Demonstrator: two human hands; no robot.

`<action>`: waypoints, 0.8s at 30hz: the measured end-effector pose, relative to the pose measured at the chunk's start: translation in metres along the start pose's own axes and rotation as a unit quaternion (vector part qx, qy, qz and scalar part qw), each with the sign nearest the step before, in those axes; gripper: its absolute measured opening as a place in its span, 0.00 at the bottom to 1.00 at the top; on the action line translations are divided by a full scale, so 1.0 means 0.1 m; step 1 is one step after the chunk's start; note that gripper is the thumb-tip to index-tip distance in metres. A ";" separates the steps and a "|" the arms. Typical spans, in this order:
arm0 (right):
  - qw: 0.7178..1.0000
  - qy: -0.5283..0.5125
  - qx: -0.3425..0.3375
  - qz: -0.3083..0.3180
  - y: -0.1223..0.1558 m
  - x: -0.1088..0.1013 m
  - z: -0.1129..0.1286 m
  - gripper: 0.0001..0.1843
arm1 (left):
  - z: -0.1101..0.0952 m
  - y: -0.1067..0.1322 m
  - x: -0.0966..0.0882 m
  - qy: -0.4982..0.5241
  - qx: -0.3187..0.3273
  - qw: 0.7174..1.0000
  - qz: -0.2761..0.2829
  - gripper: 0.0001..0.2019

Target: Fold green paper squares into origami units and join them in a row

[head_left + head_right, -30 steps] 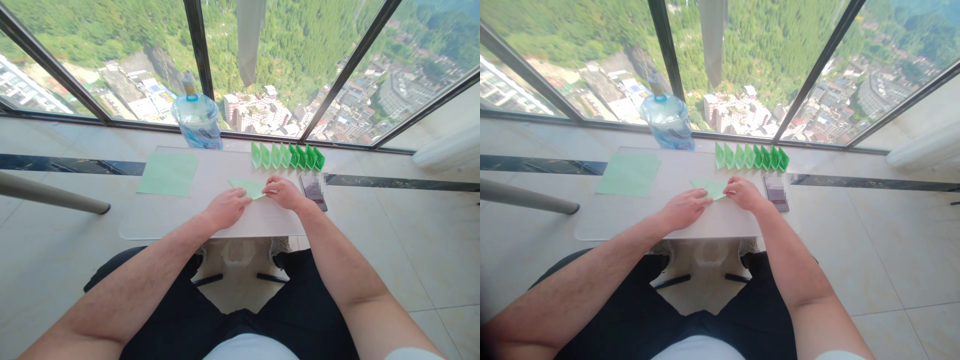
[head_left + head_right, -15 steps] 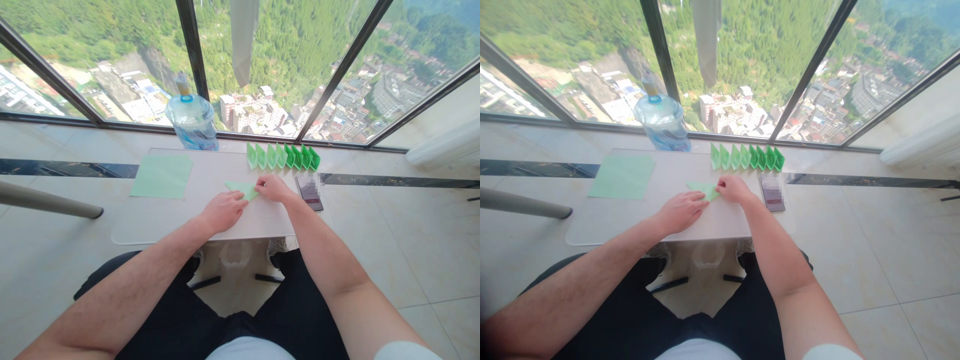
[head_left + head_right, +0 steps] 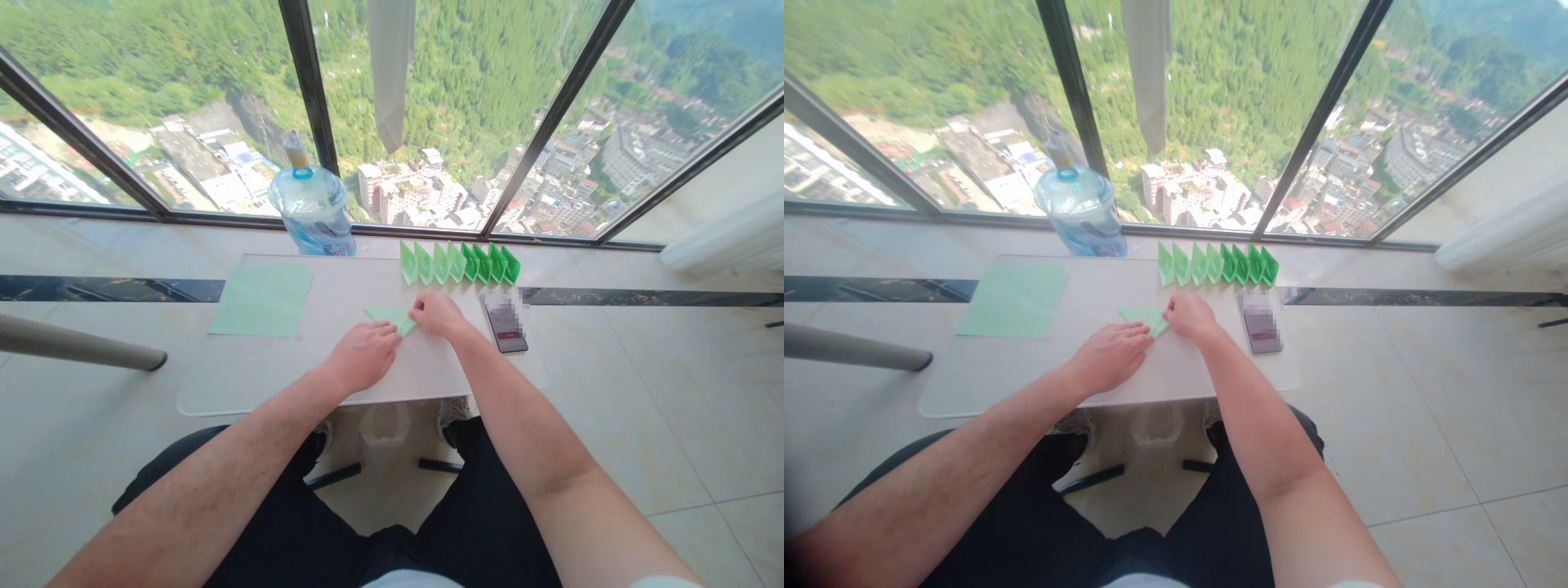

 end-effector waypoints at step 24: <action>1.000 0.015 -0.006 -0.009 0.02 0.03 0.03 0.07 | -0.02 -0.02 0.04 -0.018 -0.026 0.999 -0.013 0.20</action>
Point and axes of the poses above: each hand's wrist, its own y-axis away from the middle knuckle, its own x-axis out of the palm, z = x × y, the point moved 1 cm from there along -y, towards the middle knuckle, and after that the axes turned 2 degrees about z, right-handed, at the moved point
